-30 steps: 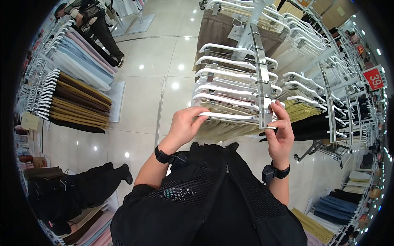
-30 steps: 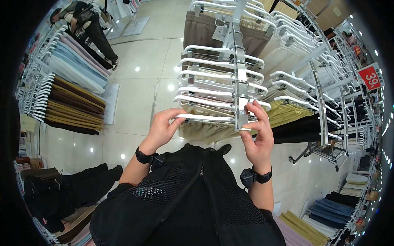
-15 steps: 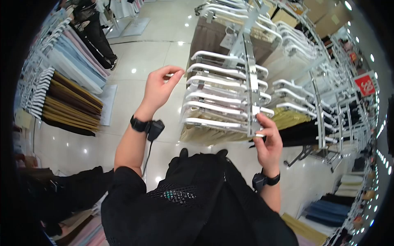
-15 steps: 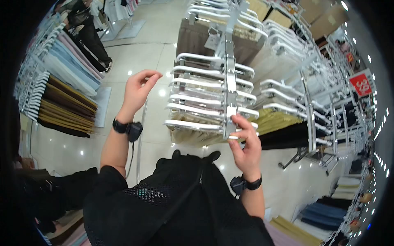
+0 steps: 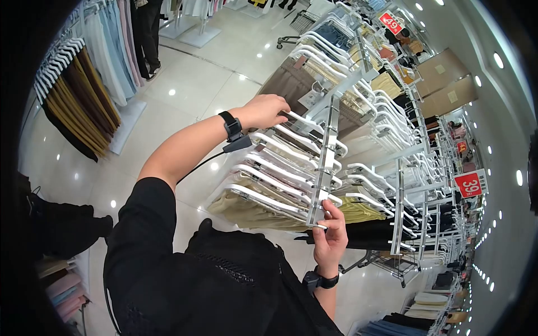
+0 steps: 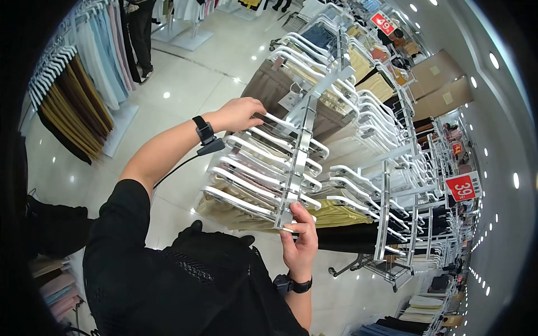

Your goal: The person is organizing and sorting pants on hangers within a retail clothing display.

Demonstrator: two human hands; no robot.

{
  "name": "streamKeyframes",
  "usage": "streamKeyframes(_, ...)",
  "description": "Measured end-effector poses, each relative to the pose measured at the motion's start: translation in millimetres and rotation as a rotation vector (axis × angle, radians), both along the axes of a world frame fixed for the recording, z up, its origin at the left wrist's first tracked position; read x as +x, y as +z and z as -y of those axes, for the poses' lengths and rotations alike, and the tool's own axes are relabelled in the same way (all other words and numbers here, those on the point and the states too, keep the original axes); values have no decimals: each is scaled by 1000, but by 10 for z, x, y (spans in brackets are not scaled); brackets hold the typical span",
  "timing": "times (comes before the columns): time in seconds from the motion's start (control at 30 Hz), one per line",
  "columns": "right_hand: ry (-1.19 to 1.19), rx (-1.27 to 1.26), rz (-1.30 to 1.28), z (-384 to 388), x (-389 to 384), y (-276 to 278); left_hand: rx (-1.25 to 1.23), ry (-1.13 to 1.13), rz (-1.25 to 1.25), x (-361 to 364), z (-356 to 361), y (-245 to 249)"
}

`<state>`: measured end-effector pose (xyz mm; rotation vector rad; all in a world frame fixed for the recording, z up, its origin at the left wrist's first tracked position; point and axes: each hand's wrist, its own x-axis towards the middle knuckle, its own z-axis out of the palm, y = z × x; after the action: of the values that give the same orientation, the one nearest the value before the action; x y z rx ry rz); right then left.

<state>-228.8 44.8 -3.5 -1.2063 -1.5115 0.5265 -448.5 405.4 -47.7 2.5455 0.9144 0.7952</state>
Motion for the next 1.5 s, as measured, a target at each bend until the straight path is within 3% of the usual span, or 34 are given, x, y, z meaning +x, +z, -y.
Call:
streamKeyframes(0.3,7,20,-10,-24,33,-54,-144,15,-103,45,-189,100)
streamKeyframes(1.23,18,-30,-102,7,6,-34,-43,68,-244,172,-268,99)
streamKeyframes(1.33,20,-16,-90,14,11,-52,-26,100,-187,179,-197,62)
streamKeyframes(1.4,20,-8,-88,5,-1,-45,111,174,-145,176,-106,66)
streamKeyframes(1.43,16,0,-92,0,-6,-44,225,143,3,150,-30,70)
streamKeyframes(1.5,14,-2,-82,2,-11,-44,273,86,72,103,151,74)
